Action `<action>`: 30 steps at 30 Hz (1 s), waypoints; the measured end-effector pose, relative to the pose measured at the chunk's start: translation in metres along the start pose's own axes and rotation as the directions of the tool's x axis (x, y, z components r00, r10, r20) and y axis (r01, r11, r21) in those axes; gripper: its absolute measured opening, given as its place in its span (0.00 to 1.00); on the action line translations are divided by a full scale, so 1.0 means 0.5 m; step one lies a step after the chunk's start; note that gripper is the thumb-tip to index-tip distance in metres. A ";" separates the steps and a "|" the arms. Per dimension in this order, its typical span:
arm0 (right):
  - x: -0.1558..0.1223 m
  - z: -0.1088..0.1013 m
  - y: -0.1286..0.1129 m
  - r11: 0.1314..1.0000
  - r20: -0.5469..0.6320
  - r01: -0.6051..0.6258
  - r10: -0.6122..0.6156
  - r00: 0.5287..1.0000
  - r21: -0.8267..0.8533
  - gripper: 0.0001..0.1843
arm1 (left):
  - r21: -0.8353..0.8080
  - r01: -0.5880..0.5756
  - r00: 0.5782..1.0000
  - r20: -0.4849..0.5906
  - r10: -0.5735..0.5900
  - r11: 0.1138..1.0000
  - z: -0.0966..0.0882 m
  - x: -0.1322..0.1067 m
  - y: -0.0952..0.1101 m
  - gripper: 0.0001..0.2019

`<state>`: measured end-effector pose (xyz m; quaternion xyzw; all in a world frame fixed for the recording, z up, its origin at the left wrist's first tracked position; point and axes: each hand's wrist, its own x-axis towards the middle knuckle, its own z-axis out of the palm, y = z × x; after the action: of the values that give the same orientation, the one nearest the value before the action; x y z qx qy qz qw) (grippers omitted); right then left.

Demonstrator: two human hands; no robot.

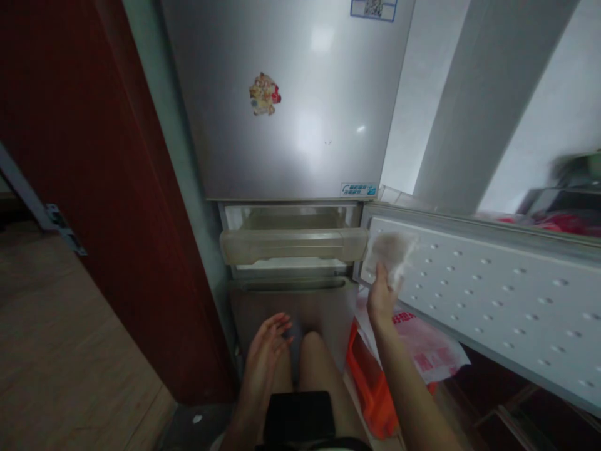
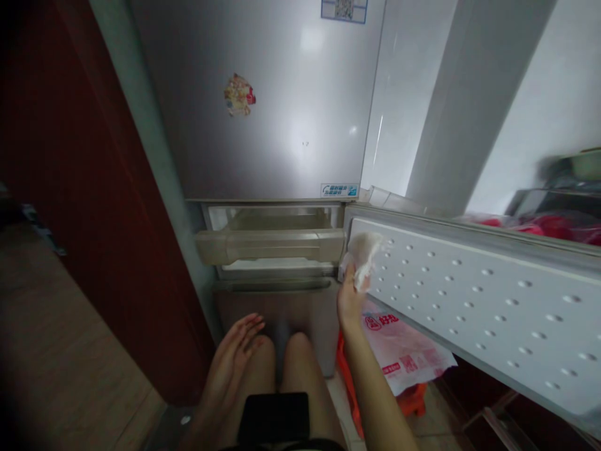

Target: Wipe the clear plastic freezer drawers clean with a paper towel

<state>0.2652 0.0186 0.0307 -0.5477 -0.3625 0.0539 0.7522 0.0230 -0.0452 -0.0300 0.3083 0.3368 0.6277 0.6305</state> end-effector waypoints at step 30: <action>-0.206 0.413 -0.213 0.324 0.808 0.938 -0.515 0.285 -0.124 0.29 | 0.008 -0.036 0.999 0.037 0.035 0.999 -0.009 -0.013 -0.005 0.19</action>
<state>0.0316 0.0894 0.1011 -0.4417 -0.8098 -0.2561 0.2890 0.0206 -0.0521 -0.0343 0.3285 0.3225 0.6315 0.6239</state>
